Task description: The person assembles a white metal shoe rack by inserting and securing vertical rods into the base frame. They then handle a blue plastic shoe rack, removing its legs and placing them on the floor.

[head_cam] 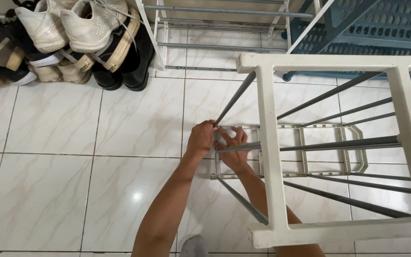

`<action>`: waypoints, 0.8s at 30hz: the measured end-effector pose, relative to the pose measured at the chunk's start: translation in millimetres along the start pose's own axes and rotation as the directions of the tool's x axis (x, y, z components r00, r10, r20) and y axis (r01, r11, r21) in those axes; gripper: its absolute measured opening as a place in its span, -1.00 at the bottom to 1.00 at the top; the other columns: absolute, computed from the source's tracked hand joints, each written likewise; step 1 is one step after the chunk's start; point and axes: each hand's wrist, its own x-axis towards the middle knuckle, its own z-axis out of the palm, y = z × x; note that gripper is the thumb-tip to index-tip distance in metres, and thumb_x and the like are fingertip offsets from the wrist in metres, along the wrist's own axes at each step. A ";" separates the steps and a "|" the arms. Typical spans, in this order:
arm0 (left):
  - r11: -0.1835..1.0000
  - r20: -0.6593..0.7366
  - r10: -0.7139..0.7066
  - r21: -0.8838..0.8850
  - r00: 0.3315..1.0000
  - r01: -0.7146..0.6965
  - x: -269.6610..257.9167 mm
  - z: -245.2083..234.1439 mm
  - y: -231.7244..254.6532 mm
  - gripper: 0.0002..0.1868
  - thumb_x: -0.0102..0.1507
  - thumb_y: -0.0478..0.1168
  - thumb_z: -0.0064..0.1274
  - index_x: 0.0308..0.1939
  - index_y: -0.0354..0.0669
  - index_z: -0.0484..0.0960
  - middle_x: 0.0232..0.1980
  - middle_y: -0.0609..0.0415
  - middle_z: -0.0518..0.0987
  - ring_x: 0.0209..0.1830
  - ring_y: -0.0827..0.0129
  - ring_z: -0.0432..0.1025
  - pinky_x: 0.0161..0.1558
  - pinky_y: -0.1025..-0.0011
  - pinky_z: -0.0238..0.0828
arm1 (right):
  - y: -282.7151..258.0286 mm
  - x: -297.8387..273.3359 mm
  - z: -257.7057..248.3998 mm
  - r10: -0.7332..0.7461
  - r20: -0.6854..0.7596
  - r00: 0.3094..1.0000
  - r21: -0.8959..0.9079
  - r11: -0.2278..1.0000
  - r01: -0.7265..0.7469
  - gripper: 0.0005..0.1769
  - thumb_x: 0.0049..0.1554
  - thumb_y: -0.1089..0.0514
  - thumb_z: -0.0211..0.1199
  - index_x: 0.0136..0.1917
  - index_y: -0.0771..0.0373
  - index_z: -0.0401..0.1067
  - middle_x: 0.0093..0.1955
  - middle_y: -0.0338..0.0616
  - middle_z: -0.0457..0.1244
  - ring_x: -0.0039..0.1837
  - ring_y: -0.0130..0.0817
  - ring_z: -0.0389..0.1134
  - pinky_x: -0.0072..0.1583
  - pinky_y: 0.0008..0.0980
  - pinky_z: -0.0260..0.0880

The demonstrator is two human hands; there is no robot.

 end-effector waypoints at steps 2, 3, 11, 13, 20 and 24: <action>1.000 0.005 0.020 0.005 1.000 -0.020 -0.7 -0.9 0.0 -0.82 0.34 -0.29 -0.02 -0.08 -0.29 0.65 -0.12 -0.22 0.66 -0.13 -0.11 0.57 -0.14 0.10 0.52 | -2.6 -0.6 -2.9 -0.002 -0.009 1.000 -0.036 0.999 0.001 -0.32 -0.03 -0.07 0.49 0.37 -0.21 0.44 0.40 0.13 0.09 0.43 0.21 0.03 0.26 0.28 0.17; 1.000 0.006 0.031 0.007 1.000 -0.031 -0.3 -1.2 0.1 -0.82 0.34 -0.30 -0.04 -0.08 -0.29 0.65 -0.12 -0.22 0.66 -0.13 -0.10 0.57 -0.13 0.11 0.53 | -4.8 -0.3 -5.0 -0.003 -0.013 1.000 -0.054 0.999 0.002 -0.32 -0.04 -0.07 0.49 0.36 -0.22 0.45 0.40 0.13 0.09 0.43 0.20 0.05 0.26 0.28 0.18; 0.992 -0.016 0.126 -0.026 0.992 -0.126 7.0 2.8 0.0 -0.81 0.30 -0.33 -0.03 -0.08 -0.33 0.63 -0.12 -0.21 0.66 -0.15 -0.12 0.56 -0.14 0.09 0.50 | -3.7 0.8 -4.8 0.014 -0.017 1.000 -0.044 0.999 -0.015 -0.33 -0.07 -0.04 0.49 0.34 -0.21 0.46 0.39 0.10 0.11 0.44 0.15 0.08 0.21 0.23 0.24; 0.991 0.003 0.127 -0.033 0.992 -0.127 6.6 3.3 -0.8 -0.83 0.30 -0.33 -0.02 -0.10 -0.32 0.63 -0.14 -0.22 0.66 -0.15 -0.13 0.55 -0.13 0.08 0.49 | 1.4 0.6 2.4 -0.034 -0.060 0.998 -0.022 0.999 0.033 -0.32 -0.06 -0.03 0.49 0.34 -0.16 0.47 0.39 0.15 0.11 0.45 0.22 0.06 0.25 0.21 0.25; 0.990 -0.012 0.137 -0.029 0.990 -0.138 10.9 4.7 -1.3 -0.87 0.30 -0.32 0.02 -0.16 -0.31 0.63 -0.17 -0.23 0.65 -0.16 -0.13 0.55 -0.14 0.07 0.49 | 8.0 1.1 11.2 -0.022 -0.039 0.999 -0.006 1.000 0.022 -0.32 -0.04 -0.02 0.50 0.36 -0.14 0.46 0.41 0.16 0.08 0.49 0.22 0.00 0.30 0.24 0.20; 0.985 -0.018 0.170 -0.025 0.985 -0.170 11.3 4.0 -3.7 -0.87 0.28 -0.34 0.01 -0.14 -0.31 0.63 -0.16 -0.24 0.65 -0.15 -0.13 0.55 -0.13 0.06 0.49 | 3.4 0.9 4.6 0.022 0.008 1.000 0.003 1.000 -0.022 -0.33 -0.03 -0.01 0.49 0.37 -0.14 0.45 0.43 0.15 0.06 0.50 0.20 -0.01 0.26 0.22 0.22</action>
